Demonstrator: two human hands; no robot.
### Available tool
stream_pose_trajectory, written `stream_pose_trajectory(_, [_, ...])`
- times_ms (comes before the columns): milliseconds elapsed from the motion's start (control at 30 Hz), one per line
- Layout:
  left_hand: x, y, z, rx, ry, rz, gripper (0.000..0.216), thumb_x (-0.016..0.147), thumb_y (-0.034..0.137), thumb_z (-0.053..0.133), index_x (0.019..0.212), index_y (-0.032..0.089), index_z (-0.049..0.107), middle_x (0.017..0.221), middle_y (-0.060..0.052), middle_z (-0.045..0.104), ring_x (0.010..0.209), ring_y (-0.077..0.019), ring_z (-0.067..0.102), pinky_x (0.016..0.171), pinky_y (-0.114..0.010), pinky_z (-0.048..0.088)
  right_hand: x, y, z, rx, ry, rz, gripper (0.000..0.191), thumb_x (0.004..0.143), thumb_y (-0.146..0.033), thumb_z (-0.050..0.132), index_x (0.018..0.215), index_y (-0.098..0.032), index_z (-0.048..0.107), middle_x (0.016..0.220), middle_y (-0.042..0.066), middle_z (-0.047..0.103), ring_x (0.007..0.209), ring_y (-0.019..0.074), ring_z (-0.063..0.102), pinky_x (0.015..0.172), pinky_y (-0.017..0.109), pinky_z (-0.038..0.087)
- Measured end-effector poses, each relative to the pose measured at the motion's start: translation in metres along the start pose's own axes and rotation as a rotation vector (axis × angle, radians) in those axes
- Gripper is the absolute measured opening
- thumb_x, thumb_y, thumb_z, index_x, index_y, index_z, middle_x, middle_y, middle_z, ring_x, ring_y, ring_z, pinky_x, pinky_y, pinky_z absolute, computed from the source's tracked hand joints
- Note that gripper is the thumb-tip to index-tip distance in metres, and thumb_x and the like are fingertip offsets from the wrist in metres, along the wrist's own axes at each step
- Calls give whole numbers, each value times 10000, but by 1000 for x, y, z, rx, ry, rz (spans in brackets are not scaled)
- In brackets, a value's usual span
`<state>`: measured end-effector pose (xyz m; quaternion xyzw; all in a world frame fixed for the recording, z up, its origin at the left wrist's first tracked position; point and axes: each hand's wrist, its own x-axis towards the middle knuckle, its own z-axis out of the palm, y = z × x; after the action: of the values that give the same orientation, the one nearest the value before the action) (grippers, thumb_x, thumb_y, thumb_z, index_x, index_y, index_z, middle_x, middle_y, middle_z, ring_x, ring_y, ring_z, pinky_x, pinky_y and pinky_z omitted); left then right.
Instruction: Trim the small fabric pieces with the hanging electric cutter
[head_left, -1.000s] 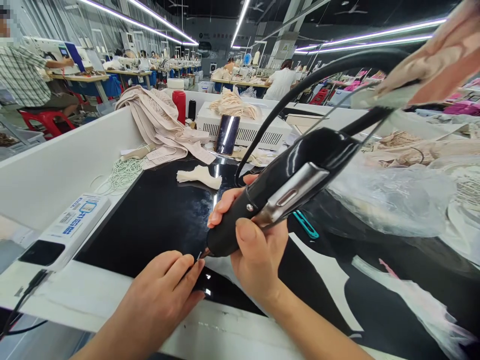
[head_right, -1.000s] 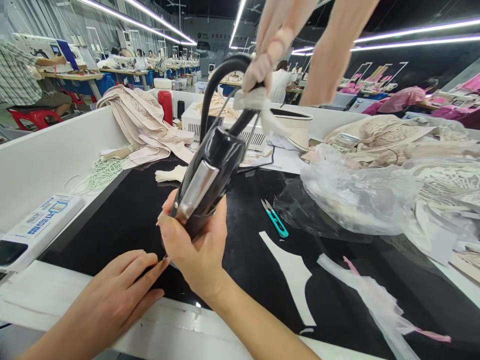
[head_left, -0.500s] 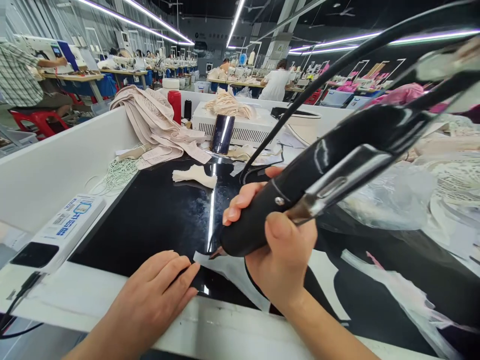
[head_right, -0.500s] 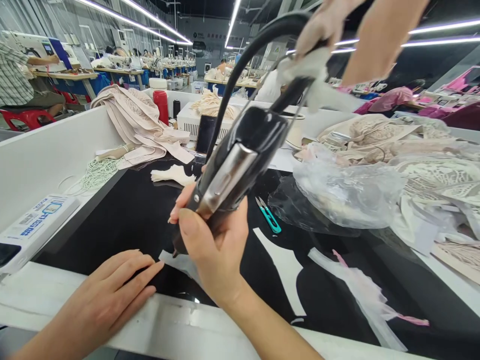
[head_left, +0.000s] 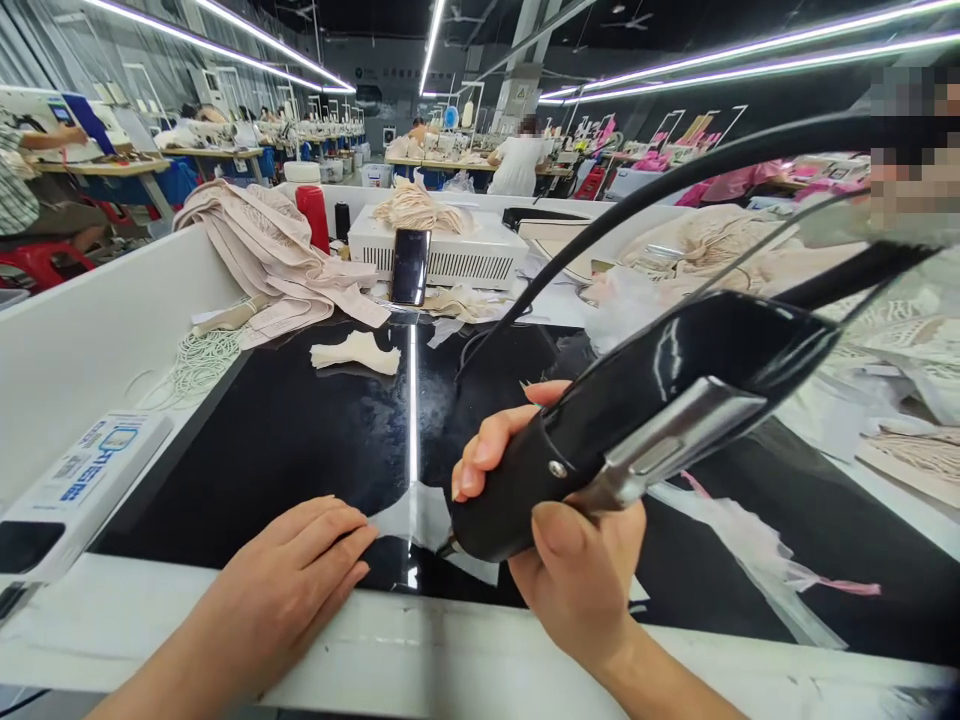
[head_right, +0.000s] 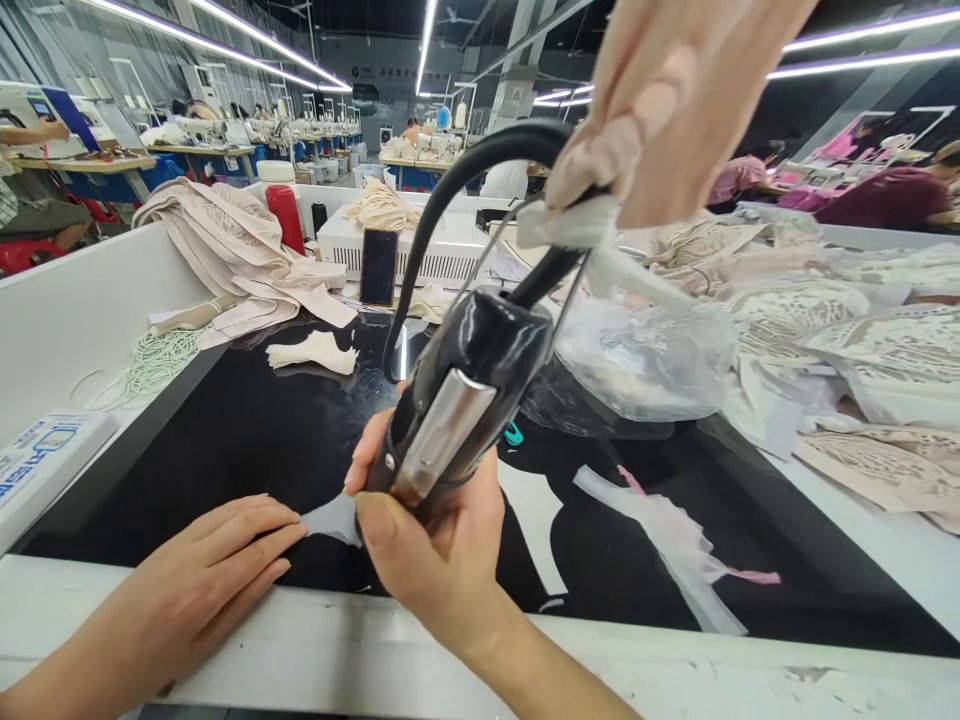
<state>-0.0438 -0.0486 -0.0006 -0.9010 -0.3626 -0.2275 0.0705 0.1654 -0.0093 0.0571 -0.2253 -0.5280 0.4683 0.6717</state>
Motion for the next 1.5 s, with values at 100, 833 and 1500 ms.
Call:
stream_pose_trajectory(100, [-3, 8, -8, -60, -8, -20, 266, 1034, 230, 430, 1132, 164, 668, 1040, -53, 703, 1001, -170, 665, 974, -280, 532, 2, 1, -4, -8, 3, -7, 383, 834, -374, 749, 1134, -282, 529, 836, -25, 623, 628, 140, 595, 571, 303, 528])
stream_pose_trajectory(833, [32, -25, -1, -388, -384, -111, 764, 793, 417, 789, 1452, 256, 439, 1445, -125, 559, 1440, -300, 377, 1172, -604, 273, 22, 16, 17, 89, -26, 21, 324, 819, -347, 731, 1022, -263, 494, 829, -33, 619, 636, 122, 581, 588, 283, 530])
stream_pose_trajectory(1500, [36, -28, 0, -436, -452, -147, 641, 892, 364, 692, 1454, 266, 400, 1492, -97, 509, 1480, -266, 304, 1205, -622, 166, 23, 20, 18, 92, -6, 13, 330, 812, -376, 757, 1006, -262, 516, 827, -33, 618, 653, 122, 586, 601, 282, 532])
